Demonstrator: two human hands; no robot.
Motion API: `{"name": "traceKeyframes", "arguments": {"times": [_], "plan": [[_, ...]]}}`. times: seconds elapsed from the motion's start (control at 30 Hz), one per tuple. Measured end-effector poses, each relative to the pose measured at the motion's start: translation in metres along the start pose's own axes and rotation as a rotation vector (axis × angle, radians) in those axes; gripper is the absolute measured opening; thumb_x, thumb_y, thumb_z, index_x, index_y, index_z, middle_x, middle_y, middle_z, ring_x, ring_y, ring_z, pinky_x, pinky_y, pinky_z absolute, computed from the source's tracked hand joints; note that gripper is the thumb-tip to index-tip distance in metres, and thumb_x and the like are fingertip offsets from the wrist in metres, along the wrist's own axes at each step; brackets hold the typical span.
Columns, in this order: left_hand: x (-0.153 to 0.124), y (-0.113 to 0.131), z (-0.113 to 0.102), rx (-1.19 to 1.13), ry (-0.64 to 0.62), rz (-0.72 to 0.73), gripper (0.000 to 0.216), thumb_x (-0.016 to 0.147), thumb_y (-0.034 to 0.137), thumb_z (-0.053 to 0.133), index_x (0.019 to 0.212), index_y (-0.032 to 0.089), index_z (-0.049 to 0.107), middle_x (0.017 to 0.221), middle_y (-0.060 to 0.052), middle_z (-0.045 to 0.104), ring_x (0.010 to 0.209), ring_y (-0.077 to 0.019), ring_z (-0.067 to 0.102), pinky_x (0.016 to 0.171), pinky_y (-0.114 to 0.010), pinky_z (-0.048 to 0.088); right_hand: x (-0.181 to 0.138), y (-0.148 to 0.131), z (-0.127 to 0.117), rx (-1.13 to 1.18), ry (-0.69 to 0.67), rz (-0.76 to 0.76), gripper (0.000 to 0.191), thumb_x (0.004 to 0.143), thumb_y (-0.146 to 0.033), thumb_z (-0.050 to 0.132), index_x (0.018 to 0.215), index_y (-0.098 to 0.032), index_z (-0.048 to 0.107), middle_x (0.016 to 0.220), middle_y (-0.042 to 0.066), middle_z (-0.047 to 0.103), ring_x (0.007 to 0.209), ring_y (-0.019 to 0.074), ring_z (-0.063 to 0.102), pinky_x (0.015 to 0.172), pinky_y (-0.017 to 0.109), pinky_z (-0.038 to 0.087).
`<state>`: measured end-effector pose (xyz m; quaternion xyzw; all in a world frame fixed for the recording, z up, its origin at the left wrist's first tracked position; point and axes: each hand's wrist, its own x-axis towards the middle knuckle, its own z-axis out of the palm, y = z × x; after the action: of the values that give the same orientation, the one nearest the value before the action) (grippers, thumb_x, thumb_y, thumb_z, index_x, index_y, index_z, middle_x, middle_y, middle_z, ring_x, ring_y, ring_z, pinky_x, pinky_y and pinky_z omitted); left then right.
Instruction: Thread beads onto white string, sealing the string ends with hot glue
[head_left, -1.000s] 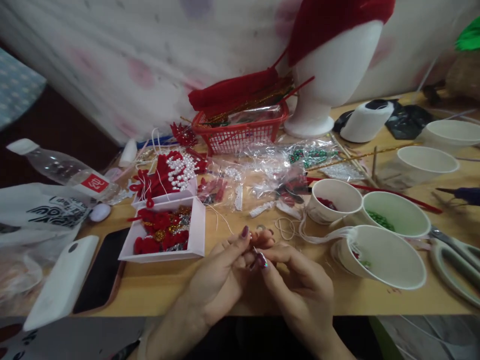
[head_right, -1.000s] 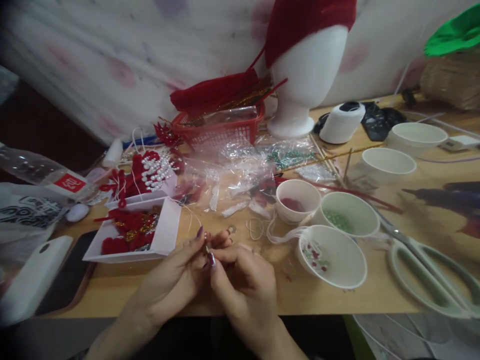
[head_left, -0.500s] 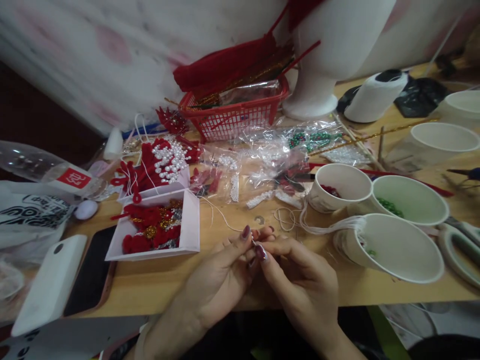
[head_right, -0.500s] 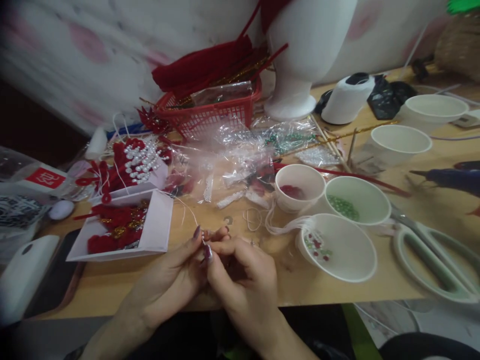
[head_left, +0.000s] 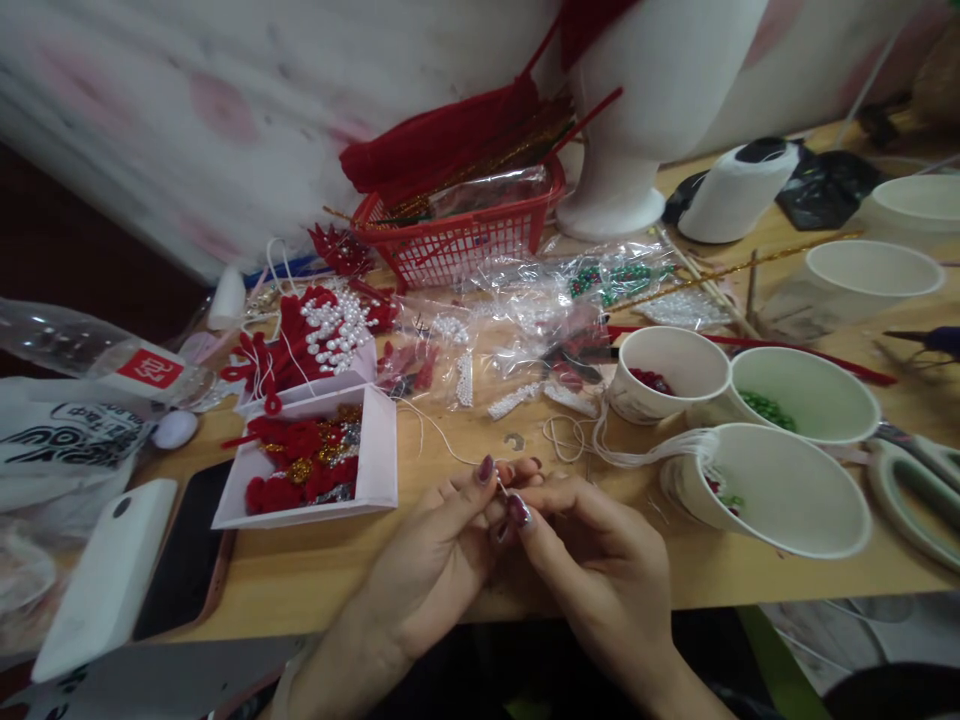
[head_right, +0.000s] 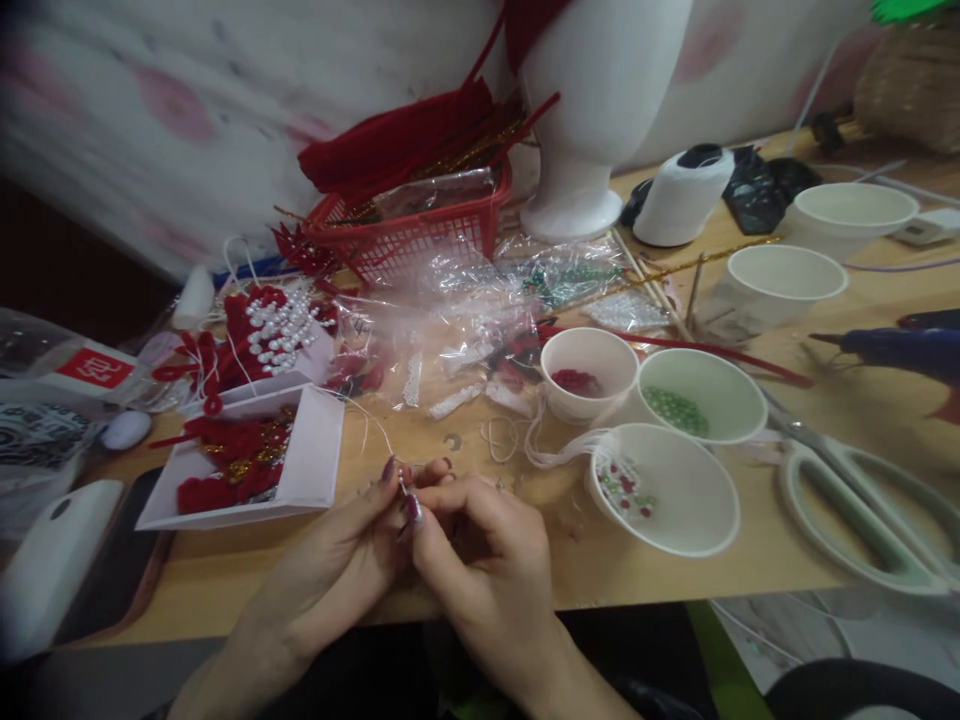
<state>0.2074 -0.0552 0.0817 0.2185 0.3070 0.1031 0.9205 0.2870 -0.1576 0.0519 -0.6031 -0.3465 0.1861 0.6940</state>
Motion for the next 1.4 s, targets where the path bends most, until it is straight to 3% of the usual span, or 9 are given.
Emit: {"name": "traceKeyframes", "arguments": {"times": [0.3, 0.47, 0.6, 0.77, 1.0, 1.27, 1.4], "plan": [[0.000, 0.000, -0.001, 0.128, -0.028, 0.088, 0.018, 0.072, 0.028, 0.084, 0.082, 0.014, 0.079, 0.087, -0.005, 0.074, 0.075, -0.0087, 0.065, 0.071, -0.015, 0.052, 0.003, -0.002, 0.001, 0.026, 0.000, 0.013, 0.011, 0.085, -0.016, 0.064, 0.077, -0.020, 0.070, 0.066, -0.001, 0.070, 0.059, 0.0129, 0.065, 0.057, 0.023, 0.052], [-0.007, 0.005, -0.004, 0.326, -0.001, 0.204, 0.010, 0.073, 0.026, 0.083, 0.075, 0.018, 0.077, 0.087, -0.003, 0.075, 0.078, -0.0095, 0.067, 0.066, -0.014, 0.051, 0.004, -0.005, 0.001, 0.121, -0.009, 0.031, 0.012, 0.083, -0.014, 0.065, 0.074, -0.019, 0.070, 0.061, -0.002, 0.068, 0.055, 0.0111, 0.062, 0.053, 0.020, 0.050], [-0.013, 0.010, -0.008, 0.571, 0.025, 0.355, 0.007, 0.076, 0.028, 0.081, 0.075, 0.022, 0.077, 0.087, -0.001, 0.074, 0.085, -0.0113, 0.067, 0.074, -0.017, 0.051, 0.004, -0.006, 0.001, 0.141, -0.042, 0.024, 0.010, 0.083, -0.013, 0.065, 0.077, -0.019, 0.070, 0.063, -0.002, 0.070, 0.056, 0.0112, 0.064, 0.055, 0.020, 0.051], [-0.014, 0.010, -0.013, 0.670, -0.003, 0.450, 0.002, 0.079, 0.026, 0.078, 0.078, 0.026, 0.079, 0.089, 0.000, 0.074, 0.089, -0.0126, 0.066, 0.081, -0.020, 0.050, 0.003, -0.004, 0.000, 0.118, -0.048, 0.001, 0.010, 0.084, -0.012, 0.066, 0.084, -0.021, 0.071, 0.071, -0.001, 0.072, 0.061, 0.0111, 0.065, 0.058, 0.020, 0.052], [-0.014, 0.011, -0.012, 0.691, -0.034, 0.486, 0.004, 0.075, 0.024, 0.081, 0.077, 0.027, 0.079, 0.092, 0.000, 0.073, 0.094, -0.0149, 0.065, 0.087, -0.024, 0.049, 0.001, -0.001, -0.003, 0.091, -0.109, -0.006, 0.012, 0.088, -0.014, 0.062, 0.090, -0.021, 0.072, 0.076, 0.000, 0.071, 0.068, 0.0133, 0.064, 0.061, 0.022, 0.050], [-0.016, 0.013, -0.006, 0.603, -0.008, 0.391, 0.010, 0.065, 0.029, 0.088, 0.068, 0.025, 0.080, 0.087, -0.001, 0.073, 0.090, -0.0157, 0.066, 0.089, -0.026, 0.049, 0.004, 0.000, -0.004, 0.080, -0.128, -0.050, 0.014, 0.088, -0.012, 0.062, 0.087, -0.023, 0.072, 0.072, -0.002, 0.068, 0.069, 0.0132, 0.062, 0.065, 0.023, 0.049], [-0.016, 0.014, -0.010, 0.679, -0.020, 0.441, 0.006, 0.069, 0.024, 0.086, 0.072, 0.027, 0.081, 0.092, -0.002, 0.072, 0.094, -0.0165, 0.065, 0.086, -0.025, 0.050, 0.005, -0.002, -0.004, 0.116, -0.129, -0.038, 0.016, 0.088, -0.012, 0.061, 0.087, -0.023, 0.073, 0.077, 0.000, 0.072, 0.074, 0.0149, 0.067, 0.069, 0.025, 0.053]]}}
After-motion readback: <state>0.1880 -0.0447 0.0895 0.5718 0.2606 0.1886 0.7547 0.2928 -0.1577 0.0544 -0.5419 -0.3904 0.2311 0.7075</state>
